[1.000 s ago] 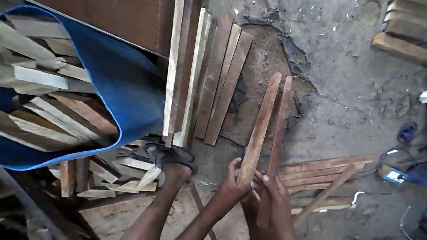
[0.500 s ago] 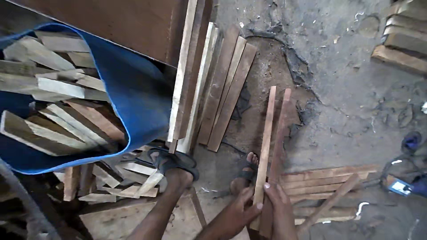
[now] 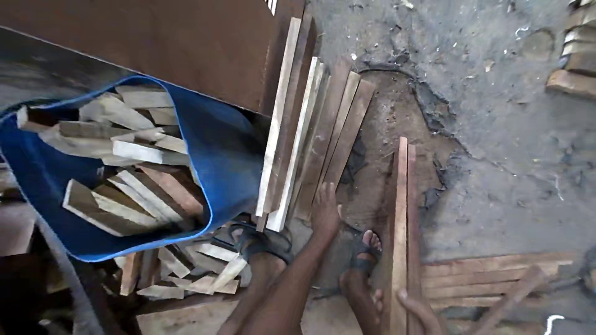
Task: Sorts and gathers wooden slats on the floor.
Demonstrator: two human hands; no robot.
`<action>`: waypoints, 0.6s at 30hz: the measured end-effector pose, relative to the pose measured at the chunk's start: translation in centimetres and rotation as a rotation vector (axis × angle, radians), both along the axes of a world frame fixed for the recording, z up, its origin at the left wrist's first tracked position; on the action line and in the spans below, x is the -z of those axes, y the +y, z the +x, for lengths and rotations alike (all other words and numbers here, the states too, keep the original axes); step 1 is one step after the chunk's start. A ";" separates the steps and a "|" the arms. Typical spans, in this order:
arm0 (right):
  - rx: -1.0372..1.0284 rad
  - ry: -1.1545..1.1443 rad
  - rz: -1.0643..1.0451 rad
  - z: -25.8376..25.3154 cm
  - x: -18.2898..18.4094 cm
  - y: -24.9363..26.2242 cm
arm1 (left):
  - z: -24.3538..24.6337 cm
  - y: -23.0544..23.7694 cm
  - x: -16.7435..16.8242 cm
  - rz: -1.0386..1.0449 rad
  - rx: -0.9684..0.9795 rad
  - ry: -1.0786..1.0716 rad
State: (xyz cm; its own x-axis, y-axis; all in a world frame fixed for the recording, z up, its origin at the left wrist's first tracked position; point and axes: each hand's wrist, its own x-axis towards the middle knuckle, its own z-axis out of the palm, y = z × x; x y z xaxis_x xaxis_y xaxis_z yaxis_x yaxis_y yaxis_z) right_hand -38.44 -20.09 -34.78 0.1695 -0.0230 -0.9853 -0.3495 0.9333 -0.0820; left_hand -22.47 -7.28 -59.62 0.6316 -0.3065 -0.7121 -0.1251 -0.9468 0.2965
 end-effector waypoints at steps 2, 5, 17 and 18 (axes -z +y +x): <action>0.002 -0.026 0.033 -0.3 0.3 -0.5 | 1.4 -1.8 3.5 0.099 0.030 -0.065; 0.066 -0.062 0.082 -0.7 0.5 -0.4 | 1.5 -2.5 4.9 0.136 0.054 -0.127; 0.108 -0.064 0.056 0.2 0.2 0.3 | 5.8 2.3 -0.4 -0.006 -0.096 -0.195; 0.106 -0.052 0.047 0.2 0.1 0.3 | 5.9 2.1 0.4 0.034 -0.084 -0.209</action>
State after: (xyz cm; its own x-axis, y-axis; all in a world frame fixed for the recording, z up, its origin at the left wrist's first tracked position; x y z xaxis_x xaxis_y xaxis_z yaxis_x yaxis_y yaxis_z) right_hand -38.26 -19.84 -34.92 0.2194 0.0021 -0.9756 -0.2448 0.9681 -0.0529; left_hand -16.57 -5.14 -59.99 0.7890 -0.2246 -0.5719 -0.1006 -0.9654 0.2405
